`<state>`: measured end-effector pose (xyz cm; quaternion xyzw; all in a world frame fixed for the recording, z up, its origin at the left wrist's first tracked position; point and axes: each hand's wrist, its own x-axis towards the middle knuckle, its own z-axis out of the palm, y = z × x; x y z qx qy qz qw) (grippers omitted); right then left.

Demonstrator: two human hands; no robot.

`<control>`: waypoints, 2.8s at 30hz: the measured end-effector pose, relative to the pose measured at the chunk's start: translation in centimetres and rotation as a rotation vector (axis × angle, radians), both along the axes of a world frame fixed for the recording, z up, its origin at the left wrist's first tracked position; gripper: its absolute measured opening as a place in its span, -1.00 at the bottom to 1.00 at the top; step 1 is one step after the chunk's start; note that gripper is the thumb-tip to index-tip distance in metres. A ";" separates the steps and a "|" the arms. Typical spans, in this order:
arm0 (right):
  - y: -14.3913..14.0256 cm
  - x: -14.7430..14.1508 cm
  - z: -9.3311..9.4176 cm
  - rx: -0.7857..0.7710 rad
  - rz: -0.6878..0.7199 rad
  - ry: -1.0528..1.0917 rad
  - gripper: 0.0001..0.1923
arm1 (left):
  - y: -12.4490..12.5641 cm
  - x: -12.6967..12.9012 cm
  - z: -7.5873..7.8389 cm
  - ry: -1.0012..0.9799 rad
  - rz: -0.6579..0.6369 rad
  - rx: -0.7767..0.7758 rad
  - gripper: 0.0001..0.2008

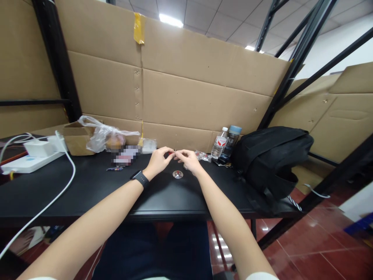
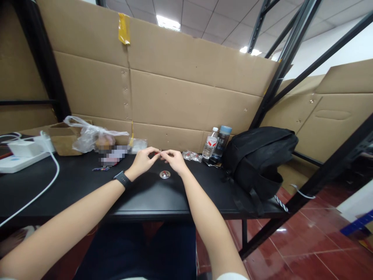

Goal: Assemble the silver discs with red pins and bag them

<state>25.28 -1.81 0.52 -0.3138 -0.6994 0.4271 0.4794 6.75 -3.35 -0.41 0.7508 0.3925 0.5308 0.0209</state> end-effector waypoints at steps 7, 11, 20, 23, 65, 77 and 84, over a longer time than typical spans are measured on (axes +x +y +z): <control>0.9 0.7 -0.4 0.095 0.004 -0.119 -0.68 | 0.0 -0.2 0.2 0.057 -0.072 -0.050 -0.85; 1.1 0.7 -0.5 0.211 -0.086 -0.230 -0.74 | 0.3 -0.1 0.0 -0.053 -0.080 -0.081 -0.74; 1.3 1.0 -0.5 0.279 -0.158 -0.381 -0.80 | 0.8 -0.7 -0.7 0.271 -0.098 -0.206 -0.80; 1.3 1.2 -0.4 0.342 -0.138 -0.419 -0.81 | 1.1 -0.8 -0.9 0.277 -0.079 -0.168 -0.85; 0.2 1.1 -0.5 -0.210 0.119 -0.021 -0.56 | 2.7 -0.8 -2.1 -0.152 -0.265 -0.457 -0.79; 0.6 2.1 0.0 -0.090 -0.013 -0.070 -0.46 | 4.2 -7.2 -1.5 0.300 0.470 -0.160 -0.77; 0.3 2.2 0.3 -0.100 -0.033 -0.065 -0.45 | 5.9 -10.7 -3.2 0.449 0.700 -0.179 -0.77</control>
